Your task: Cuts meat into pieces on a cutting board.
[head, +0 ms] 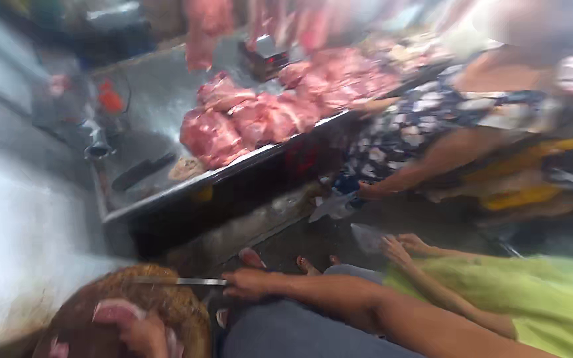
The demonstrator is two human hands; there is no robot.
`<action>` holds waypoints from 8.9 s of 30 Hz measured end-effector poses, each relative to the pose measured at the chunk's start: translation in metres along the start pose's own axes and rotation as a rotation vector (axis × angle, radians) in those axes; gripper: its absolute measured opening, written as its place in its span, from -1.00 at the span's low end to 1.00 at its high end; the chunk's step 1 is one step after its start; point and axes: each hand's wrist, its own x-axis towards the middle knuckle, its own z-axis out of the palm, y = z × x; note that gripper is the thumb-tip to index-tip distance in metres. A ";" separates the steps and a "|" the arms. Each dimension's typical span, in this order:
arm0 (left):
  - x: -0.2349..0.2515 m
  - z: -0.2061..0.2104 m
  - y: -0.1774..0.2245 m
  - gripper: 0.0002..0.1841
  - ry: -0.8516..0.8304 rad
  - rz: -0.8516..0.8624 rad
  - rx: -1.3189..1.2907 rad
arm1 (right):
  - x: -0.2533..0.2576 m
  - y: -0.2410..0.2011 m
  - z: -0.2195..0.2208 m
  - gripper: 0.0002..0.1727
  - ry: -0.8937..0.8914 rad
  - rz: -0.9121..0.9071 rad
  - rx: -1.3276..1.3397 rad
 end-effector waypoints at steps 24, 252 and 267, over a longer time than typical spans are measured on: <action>-0.072 -0.002 -0.075 -0.43 -0.059 -0.172 0.152 | 0.104 0.071 -0.111 -0.52 -0.324 0.117 0.018; 0.092 -0.142 -0.101 -0.57 0.044 -0.014 -0.083 | 0.125 -0.046 -0.015 -0.40 -0.390 0.120 -0.451; 0.054 0.078 0.018 -0.16 0.143 -0.192 0.268 | 0.235 -0.028 0.012 -0.06 -0.487 0.233 -0.268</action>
